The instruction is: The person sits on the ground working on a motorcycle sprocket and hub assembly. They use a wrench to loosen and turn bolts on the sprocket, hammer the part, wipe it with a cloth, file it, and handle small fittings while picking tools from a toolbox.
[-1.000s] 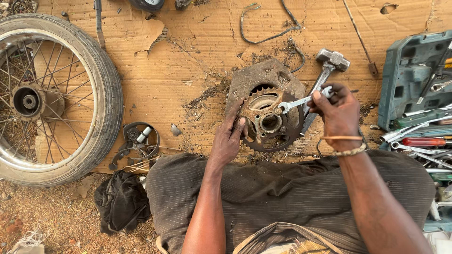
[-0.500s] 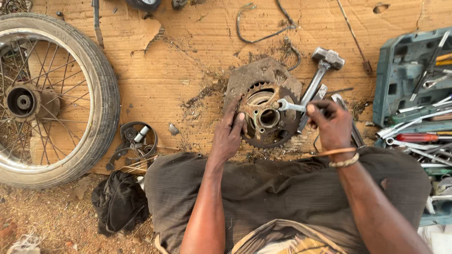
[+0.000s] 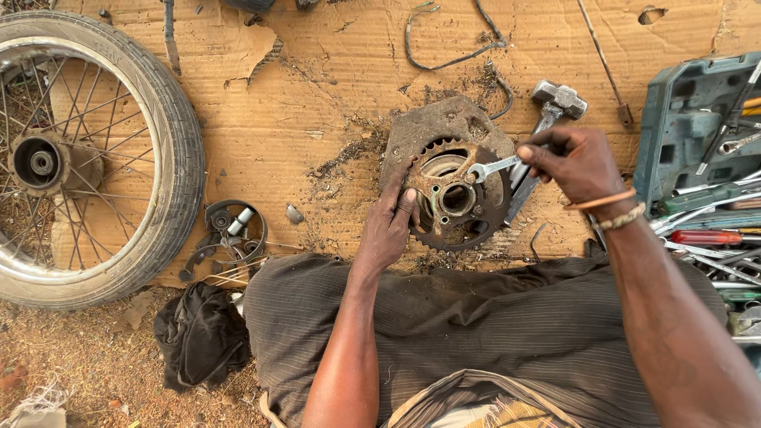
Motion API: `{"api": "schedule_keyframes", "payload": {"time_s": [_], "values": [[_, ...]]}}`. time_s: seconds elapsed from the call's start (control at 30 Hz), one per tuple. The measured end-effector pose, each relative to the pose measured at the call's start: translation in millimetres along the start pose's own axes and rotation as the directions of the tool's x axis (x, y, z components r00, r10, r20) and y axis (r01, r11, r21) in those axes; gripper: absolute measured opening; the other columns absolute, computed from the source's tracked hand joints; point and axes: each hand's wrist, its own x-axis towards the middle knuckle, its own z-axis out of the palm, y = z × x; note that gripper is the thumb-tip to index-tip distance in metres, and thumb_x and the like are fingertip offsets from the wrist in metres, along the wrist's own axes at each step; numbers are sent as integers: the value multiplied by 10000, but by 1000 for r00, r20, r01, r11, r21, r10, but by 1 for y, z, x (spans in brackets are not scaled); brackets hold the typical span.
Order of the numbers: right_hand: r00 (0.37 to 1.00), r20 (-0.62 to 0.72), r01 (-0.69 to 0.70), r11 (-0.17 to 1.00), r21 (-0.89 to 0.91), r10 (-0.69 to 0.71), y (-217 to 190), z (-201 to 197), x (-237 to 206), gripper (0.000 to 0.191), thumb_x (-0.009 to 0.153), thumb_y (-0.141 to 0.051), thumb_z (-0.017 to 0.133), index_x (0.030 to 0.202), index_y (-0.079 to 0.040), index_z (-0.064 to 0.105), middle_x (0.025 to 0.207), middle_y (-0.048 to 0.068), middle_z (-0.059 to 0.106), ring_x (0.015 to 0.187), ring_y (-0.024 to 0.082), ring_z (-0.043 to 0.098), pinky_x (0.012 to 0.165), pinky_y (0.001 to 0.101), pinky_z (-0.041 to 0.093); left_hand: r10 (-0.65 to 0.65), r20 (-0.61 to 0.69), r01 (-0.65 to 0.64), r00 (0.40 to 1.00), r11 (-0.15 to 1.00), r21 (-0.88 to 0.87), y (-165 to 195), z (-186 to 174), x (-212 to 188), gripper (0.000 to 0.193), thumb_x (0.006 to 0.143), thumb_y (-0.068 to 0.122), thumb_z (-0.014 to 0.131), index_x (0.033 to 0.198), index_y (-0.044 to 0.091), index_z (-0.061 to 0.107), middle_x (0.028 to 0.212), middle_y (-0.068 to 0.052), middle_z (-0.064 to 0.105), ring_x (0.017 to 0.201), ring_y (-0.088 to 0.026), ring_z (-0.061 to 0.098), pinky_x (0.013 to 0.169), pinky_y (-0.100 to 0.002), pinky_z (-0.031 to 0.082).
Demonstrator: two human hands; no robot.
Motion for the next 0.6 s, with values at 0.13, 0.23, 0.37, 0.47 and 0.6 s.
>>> {"api": "schedule_keyframes", "payload": {"time_s": [0.13,0.23,0.37,0.47,0.6], "values": [[995,-101,-19,999,27,21,-5,6,-19,192,915,-187,777,1034,-36,763,792,71,726,635,104,642,527,253,509,58,-10,-58,998,998,16,-1,2,1,540,1075,417,485,1578,229,440,717,-18,648,610,-114,598,587,-363,525],[993,-73,-100,990,-97,93,-9,3,-15,172,918,-189,771,1018,-50,769,794,61,730,626,110,641,529,253,530,3,13,-4,1000,999,47,-3,2,3,568,1061,426,458,1600,249,410,649,-72,594,586,-130,578,576,-377,516],[997,30,-65,997,-46,67,-16,-2,-2,164,908,-174,777,1004,-43,762,777,71,728,618,111,638,532,255,529,62,-12,-62,998,998,21,-2,1,3,548,1069,413,484,1581,233,407,804,-23,679,642,-116,620,621,-365,545],[983,32,-178,983,-36,179,-21,-5,2,162,890,-172,772,991,-46,771,770,79,735,608,122,639,501,261,495,77,-6,-76,997,996,54,1,1,4,525,1083,387,479,1586,250,420,705,-50,634,622,-129,596,612,-374,517],[971,95,-206,967,-149,221,-27,-11,9,172,868,-170,778,1006,-66,783,749,83,730,594,131,627,488,266,483,54,22,-55,998,998,38,4,-2,5,530,1078,368,476,1592,263,401,688,-55,626,618,-136,597,619,-373,513]]}}
